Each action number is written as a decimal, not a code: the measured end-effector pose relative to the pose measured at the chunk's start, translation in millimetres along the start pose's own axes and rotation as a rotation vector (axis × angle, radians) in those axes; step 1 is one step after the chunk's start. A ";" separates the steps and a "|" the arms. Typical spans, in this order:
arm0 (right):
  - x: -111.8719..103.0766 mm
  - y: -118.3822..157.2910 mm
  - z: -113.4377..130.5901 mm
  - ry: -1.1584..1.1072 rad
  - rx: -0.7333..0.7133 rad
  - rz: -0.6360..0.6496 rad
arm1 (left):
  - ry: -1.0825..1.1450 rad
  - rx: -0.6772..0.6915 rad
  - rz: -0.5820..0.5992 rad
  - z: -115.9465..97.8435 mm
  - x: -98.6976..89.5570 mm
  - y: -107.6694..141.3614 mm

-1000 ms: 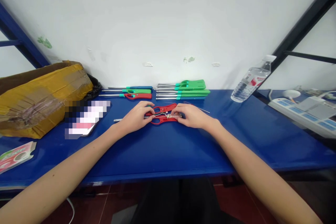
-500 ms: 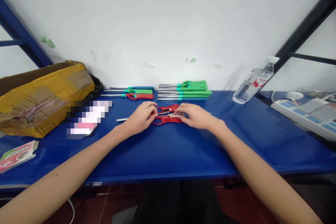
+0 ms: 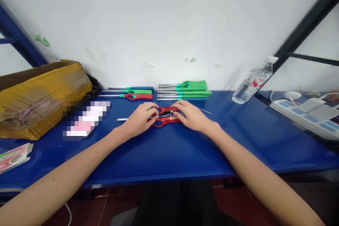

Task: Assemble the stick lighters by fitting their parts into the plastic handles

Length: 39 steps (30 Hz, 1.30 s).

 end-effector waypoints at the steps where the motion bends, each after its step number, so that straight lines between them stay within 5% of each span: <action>1: 1.8 -0.8 1.5 0.004 -0.011 -0.012 | -0.004 0.017 -0.006 -1.1 -0.2 -0.1; 25: 7.8 -5.3 0.6 -0.318 0.013 -0.090 | -0.004 0.065 0.147 9.3 -7.8 2.8; 34: 16.9 -4.5 -5.0 -0.039 0.090 -0.085 | 0.011 0.030 0.145 19.3 -6.9 2.6; 39: 3.2 -0.2 -11.0 -0.056 0.034 0.058 | -0.005 0.022 0.168 18.7 -5.1 2.1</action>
Point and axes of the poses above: each hand's wrist, its own y-axis away from the middle knuckle, its own x-axis out of the palm, z = x × y, the point moved 6 cm from there along -y, towards the middle knuckle, and after that the axes turned 5 degrees about z, right-handed, at the moved point
